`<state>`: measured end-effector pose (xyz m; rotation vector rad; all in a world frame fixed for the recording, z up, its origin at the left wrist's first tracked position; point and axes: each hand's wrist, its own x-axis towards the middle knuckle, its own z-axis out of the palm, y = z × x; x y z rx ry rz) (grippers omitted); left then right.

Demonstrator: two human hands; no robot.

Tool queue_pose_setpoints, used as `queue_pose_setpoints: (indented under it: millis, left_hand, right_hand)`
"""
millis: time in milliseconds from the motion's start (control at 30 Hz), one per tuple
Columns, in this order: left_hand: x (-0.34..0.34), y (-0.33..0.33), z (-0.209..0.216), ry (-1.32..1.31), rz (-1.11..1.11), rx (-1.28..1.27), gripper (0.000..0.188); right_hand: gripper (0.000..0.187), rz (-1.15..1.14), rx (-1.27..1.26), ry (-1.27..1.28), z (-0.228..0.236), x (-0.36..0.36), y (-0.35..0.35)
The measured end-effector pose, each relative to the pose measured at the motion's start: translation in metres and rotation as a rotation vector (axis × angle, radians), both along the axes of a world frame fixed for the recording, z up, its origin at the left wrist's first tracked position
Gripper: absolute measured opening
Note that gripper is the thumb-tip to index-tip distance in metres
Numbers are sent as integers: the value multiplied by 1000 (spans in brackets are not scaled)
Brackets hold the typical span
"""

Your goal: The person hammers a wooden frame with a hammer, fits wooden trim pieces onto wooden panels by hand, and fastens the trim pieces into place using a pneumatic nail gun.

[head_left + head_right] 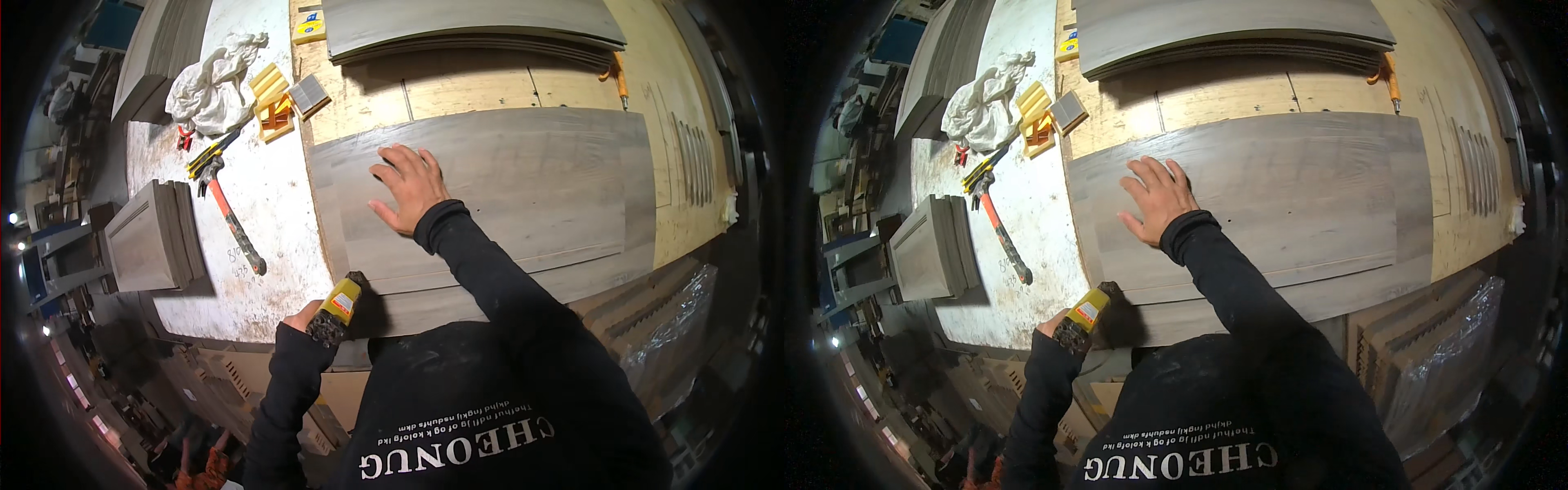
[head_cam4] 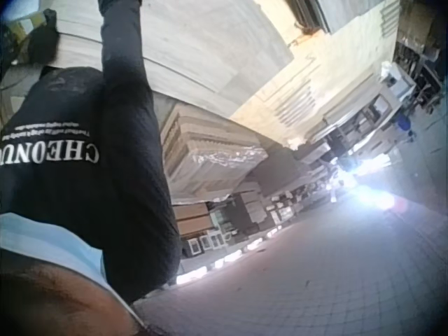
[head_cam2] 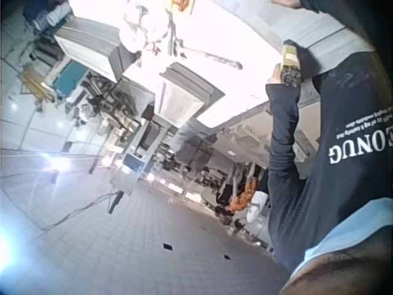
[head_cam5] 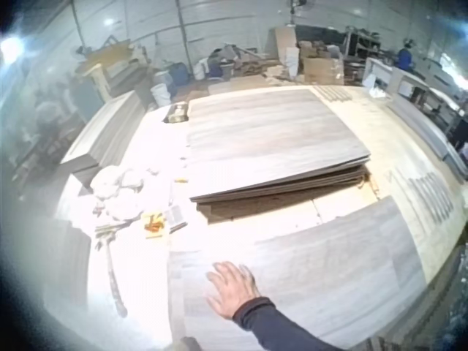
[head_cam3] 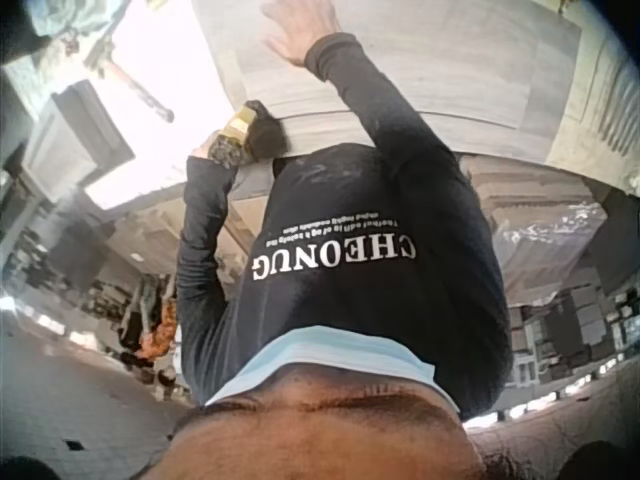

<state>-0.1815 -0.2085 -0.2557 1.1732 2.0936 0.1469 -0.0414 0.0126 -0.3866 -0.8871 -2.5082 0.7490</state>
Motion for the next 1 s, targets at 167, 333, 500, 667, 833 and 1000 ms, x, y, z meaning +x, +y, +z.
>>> queue_pose_setpoints:
  millis: [167, 333, 500, 667, 833, 1000]
  left_hand:
    - [-5, 4, -2, 89, -101, -81, 22]
    - [-13, 18, 8, -110, 17, -46, 29]
    - [-36, 33, -1, -287, 174, 127, 38]
    - [-38, 63, 2, -95, 67, -6, 35]
    - [-43, 60, -5, -128, 54, 73, 32]
    - [-42, 71, -2, -84, 6, 58, 27]
  right_hand:
    - [47, -8, 8, 43, 3, -2, 2]
    - [43, -52, 11, 62, -1, 2, -3]
    - [25, -60, -128, 240, 1, 5, 4]
    - [17, -66, -186, 367, -3, 2, 6]
    - [18, -67, -184, 364, 1, 0, 7]
    - [16, -80, -178, 375, 1, 2, 9]
